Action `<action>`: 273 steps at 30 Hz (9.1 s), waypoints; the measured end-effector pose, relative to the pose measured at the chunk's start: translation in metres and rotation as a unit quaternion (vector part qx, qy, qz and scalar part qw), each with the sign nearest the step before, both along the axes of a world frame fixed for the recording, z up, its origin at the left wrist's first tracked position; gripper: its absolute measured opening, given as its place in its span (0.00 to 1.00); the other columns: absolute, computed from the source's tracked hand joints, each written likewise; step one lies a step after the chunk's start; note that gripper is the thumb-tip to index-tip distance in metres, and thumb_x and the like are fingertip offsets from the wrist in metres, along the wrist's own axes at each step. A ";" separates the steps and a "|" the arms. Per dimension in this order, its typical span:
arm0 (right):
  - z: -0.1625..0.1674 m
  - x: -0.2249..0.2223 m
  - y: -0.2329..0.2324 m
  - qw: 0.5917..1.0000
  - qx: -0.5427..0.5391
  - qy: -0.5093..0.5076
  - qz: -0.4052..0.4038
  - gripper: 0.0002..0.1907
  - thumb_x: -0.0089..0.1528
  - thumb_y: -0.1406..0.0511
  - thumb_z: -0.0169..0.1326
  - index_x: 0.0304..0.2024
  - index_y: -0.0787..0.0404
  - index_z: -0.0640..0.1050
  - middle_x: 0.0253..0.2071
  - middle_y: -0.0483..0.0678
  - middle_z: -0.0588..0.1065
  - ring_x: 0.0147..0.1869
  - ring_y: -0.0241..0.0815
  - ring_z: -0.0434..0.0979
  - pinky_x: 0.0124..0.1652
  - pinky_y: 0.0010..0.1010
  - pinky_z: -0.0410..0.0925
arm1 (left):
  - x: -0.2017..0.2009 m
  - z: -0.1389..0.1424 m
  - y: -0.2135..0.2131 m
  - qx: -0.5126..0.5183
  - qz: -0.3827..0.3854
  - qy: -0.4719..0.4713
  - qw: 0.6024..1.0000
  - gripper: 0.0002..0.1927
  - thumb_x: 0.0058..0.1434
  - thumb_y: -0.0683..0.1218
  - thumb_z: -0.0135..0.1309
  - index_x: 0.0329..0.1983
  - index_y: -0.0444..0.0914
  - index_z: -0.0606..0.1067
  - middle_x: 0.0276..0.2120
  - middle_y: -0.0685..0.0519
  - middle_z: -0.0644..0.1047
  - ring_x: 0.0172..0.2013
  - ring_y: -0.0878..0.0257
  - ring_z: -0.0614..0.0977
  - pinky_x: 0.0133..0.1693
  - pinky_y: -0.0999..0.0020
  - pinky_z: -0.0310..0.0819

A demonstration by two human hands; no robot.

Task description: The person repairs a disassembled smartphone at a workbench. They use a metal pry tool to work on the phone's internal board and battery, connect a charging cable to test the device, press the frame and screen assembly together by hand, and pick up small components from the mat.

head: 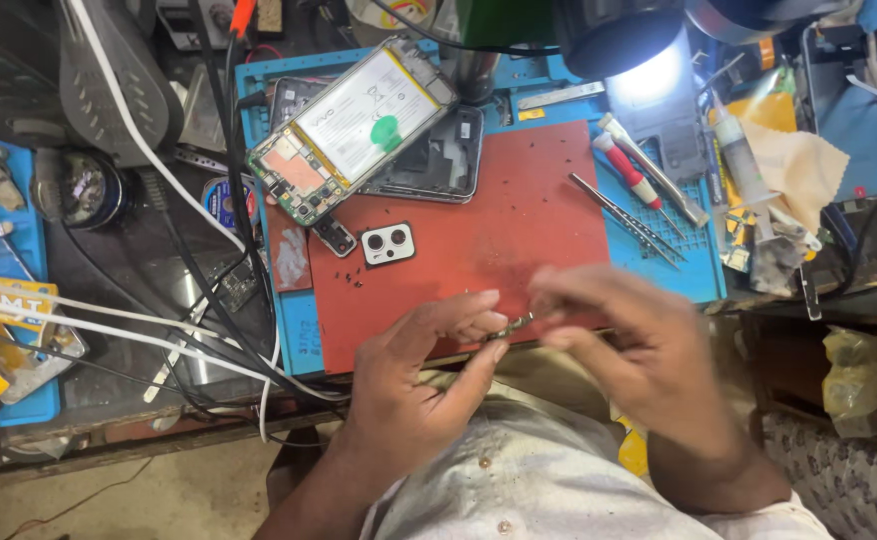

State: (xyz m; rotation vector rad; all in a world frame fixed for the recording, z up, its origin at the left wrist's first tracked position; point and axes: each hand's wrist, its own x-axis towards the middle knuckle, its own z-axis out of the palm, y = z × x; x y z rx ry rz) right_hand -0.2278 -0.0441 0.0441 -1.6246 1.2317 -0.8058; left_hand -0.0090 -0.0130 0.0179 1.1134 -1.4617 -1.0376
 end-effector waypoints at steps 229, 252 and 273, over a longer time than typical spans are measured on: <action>-0.014 0.007 0.023 0.953 0.104 -0.281 -0.041 0.21 0.61 0.74 0.59 0.56 0.65 0.69 0.49 0.48 0.77 0.54 0.33 0.79 0.54 0.24 0.74 | -0.015 -0.030 0.049 0.203 -0.005 0.314 0.927 0.30 0.59 0.27 0.52 0.62 0.38 0.58 0.54 0.49 0.71 0.53 0.64 0.79 0.49 0.70 0.78; -0.026 0.004 0.014 0.956 0.159 -0.246 0.024 0.21 0.67 0.73 0.55 0.62 0.72 0.74 0.50 0.54 0.81 0.51 0.38 0.82 0.49 0.28 0.76 | -0.004 -0.032 0.040 0.207 -0.094 0.353 0.908 0.22 0.70 0.35 0.52 0.66 0.30 0.64 0.56 0.46 0.77 0.56 0.63 0.79 0.60 0.65 0.74; -0.022 0.144 0.022 0.954 -0.163 -0.025 0.251 0.13 0.68 0.70 0.53 0.55 0.64 0.78 0.47 0.54 0.82 0.47 0.42 0.85 0.46 0.31 0.75 | 0.138 -0.038 0.163 -0.081 0.329 0.295 0.893 0.22 0.65 0.34 0.58 0.62 0.31 0.70 0.51 0.46 0.78 0.49 0.59 0.82 0.55 0.59 0.79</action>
